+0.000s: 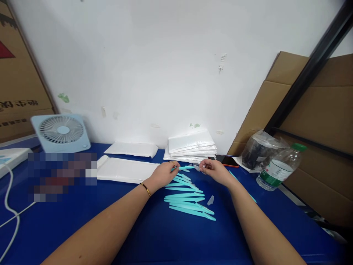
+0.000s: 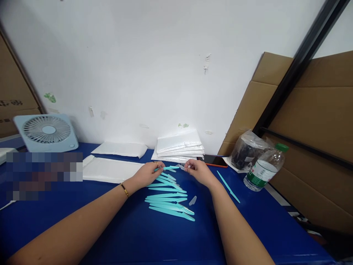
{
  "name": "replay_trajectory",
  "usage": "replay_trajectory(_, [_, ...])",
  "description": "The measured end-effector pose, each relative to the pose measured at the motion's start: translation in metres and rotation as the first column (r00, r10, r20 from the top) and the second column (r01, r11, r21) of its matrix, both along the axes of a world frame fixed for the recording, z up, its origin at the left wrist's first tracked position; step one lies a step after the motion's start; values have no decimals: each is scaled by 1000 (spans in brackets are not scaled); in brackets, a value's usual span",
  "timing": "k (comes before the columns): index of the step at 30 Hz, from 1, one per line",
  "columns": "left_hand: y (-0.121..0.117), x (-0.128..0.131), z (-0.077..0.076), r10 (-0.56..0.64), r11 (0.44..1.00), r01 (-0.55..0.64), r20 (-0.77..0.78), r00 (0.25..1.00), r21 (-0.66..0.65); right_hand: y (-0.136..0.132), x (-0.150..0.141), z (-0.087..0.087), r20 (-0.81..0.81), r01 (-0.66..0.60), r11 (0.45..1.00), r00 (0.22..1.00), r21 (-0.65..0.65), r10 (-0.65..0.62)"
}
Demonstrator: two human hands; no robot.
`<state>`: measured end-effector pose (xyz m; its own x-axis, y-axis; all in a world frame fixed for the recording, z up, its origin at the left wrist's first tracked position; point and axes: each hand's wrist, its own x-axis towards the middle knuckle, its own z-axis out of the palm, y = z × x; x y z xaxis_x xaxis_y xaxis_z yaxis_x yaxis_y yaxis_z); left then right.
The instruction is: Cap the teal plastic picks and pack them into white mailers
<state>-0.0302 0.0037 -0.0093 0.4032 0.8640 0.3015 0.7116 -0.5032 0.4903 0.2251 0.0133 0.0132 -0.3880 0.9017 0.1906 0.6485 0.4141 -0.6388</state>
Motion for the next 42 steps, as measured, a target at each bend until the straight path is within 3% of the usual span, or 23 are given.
replay_trajectory(11, [-4,2,2,-49,995,56,-87,995,78,-2,-10,-5,-3,-61,997,998,-45,61])
replay_trajectory(19, [-1,-1,3,29,996,-20,-94,995,90,-4,3,5,14,-36,999,999,-24,36])
replay_trajectory(25, [-1,0,1,-16,995,28,-119,993,97,-7,-6,5,33,-50,999,998,2,50])
replay_trajectory(33, [-3,1,4,3,998,4,-100,995,70,-10,-6,10,36,-42,999,998,-10,42])
replay_trajectory(39, [-6,6,0,-59,992,71,-116,991,102,-8,-20,-3,-13,-99,994,995,-42,99])
replay_trajectory(42, [-6,7,-2,-24,993,39,-131,991,109,-6,-20,-7,3,-66,997,998,-28,66])
